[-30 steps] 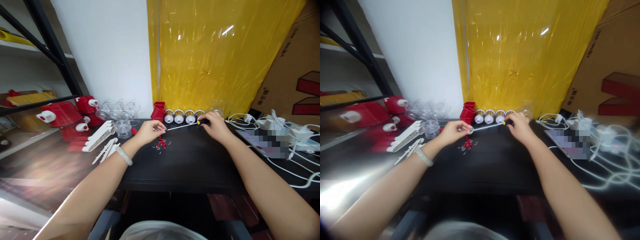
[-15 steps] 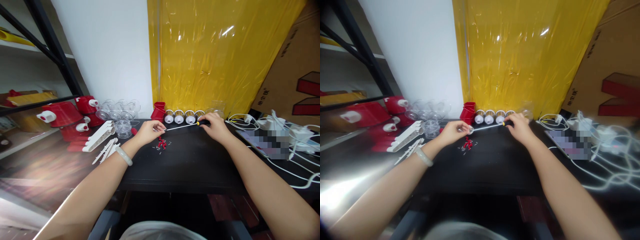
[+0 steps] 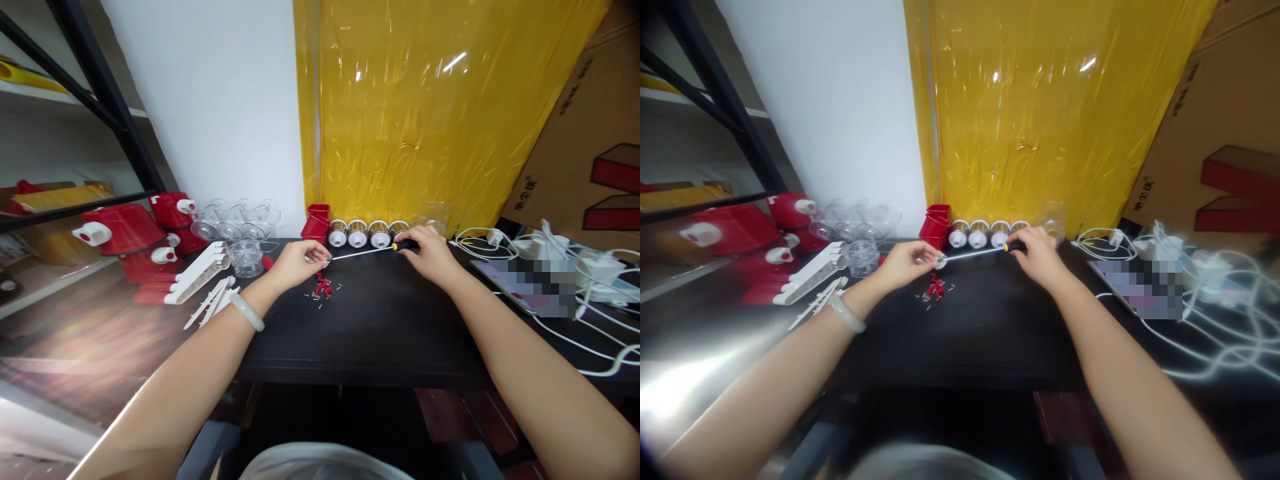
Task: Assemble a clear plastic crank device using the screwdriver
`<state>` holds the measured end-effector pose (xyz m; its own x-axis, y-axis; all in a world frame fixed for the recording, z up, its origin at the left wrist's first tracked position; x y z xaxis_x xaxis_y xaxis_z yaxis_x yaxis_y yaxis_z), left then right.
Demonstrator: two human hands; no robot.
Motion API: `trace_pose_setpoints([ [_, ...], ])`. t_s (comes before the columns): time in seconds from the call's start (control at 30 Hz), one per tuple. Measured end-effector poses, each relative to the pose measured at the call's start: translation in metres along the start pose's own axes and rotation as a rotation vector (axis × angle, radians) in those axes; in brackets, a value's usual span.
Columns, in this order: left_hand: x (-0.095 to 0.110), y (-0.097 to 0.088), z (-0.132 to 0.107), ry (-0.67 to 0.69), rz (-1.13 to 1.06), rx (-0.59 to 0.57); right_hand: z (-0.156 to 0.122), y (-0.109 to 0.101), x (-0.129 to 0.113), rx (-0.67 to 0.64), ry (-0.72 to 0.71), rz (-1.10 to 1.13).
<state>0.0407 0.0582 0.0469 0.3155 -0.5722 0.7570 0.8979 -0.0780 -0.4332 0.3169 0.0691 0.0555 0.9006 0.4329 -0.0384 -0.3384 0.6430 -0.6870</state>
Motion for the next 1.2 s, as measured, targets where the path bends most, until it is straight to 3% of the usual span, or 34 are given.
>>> trace_pose_setpoints([
  [0.3, 0.0, 0.001, 0.0, -0.004, 0.032, -0.018, 0.0, 0.001, 0.002, 0.004, 0.002, 0.002],
  [0.47, -0.001, -0.009, 0.004, -0.012, 0.002, -0.057, 0.0, 0.001, 0.005, 0.002, 0.013, -0.007],
  [0.67, -0.006, -0.039, 0.008, -0.062, 0.186, 0.077, 0.0, 0.002, 0.015, -0.019, 0.066, -0.101],
  [0.8, -0.014, -0.047, 0.008, -0.05, 0.223, 0.154, -0.001, 0.005, 0.017, -0.053, 0.078, -0.141],
  [0.93, -0.022, -0.041, 0.006, -0.062, 0.362, 0.148, -0.001, 0.007, 0.017, -0.072, 0.078, -0.157],
  [1.2, -0.046, -0.014, -0.001, -0.138, 0.633, -0.069, -0.002, 0.008, 0.018, -0.053, 0.078, -0.146],
])
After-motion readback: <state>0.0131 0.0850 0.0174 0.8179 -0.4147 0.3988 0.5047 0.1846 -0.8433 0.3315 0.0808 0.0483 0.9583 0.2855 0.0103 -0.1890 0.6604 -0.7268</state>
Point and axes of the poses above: each hand's wrist, its own z-axis towards the middle knuckle, its own y-axis out of the palm, x = y × z, the point moved 8 cm from there along z, towards the middle knuckle, and after that the axes turned 12 degrees about -z, right-handed, at the moved point
